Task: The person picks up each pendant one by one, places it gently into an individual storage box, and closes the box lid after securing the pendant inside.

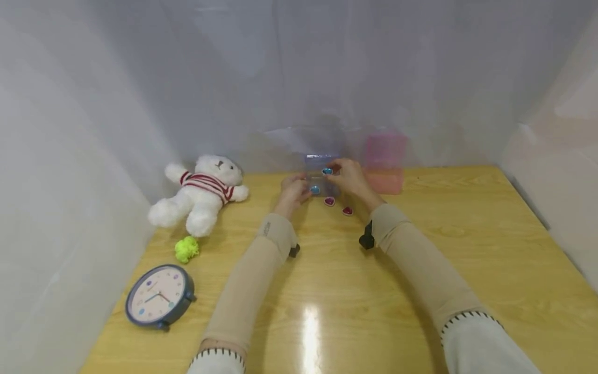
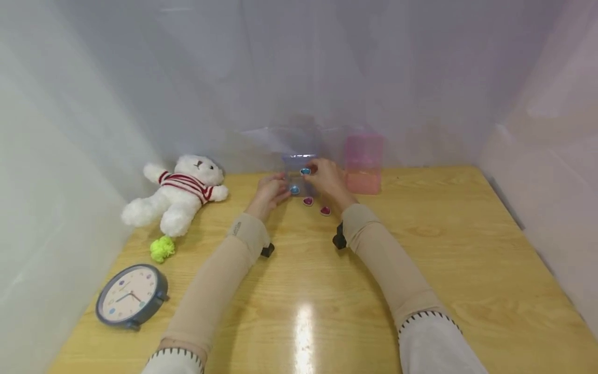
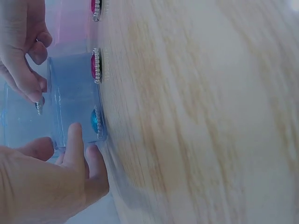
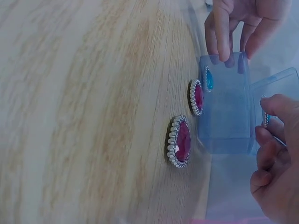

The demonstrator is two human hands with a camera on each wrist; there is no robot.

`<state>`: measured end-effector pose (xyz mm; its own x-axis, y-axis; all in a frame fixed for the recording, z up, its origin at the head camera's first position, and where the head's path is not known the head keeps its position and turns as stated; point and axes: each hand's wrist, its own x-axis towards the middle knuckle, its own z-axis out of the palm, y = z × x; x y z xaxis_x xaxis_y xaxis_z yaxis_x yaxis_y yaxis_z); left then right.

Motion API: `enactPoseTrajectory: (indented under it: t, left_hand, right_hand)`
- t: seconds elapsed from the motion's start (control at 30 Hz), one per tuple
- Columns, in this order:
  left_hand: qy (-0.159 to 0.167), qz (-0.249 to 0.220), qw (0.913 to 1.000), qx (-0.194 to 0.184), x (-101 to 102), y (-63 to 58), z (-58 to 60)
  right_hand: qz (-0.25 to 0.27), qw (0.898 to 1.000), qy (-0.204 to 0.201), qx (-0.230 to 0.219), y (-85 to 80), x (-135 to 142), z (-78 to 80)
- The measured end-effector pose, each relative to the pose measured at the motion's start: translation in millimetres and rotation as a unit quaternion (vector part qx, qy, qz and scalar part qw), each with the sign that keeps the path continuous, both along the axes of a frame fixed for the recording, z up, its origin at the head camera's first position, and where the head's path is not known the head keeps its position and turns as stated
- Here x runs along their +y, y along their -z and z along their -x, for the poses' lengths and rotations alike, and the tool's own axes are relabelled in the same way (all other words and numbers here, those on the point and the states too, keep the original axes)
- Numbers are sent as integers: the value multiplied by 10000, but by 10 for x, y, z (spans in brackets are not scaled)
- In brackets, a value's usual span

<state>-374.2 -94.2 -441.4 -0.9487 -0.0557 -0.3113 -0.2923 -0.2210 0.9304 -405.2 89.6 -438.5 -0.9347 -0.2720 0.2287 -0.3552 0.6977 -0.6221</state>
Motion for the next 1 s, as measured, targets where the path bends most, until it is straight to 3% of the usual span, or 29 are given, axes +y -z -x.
enactPoseTrajectory:
  t: [0.33, 0.5, 0.77, 1.0]
  left_hand:
    - [-61, 42, 9999, -90, 27, 45, 6]
    - [-118, 34, 9999, -53, 9, 41, 5]
    - [-275, 69, 9996, 29, 61, 35, -13]
    - [-338, 145, 9993, 79, 83, 18, -25]
  right_hand:
    - [-233, 9996, 73, -142, 69, -16, 44]
    - [-103, 9999, -17, -90, 77, -10, 54]
    - [428, 9989, -86, 171, 8, 124, -37]
    - [502, 9962, 39, 707, -92, 178, -138]
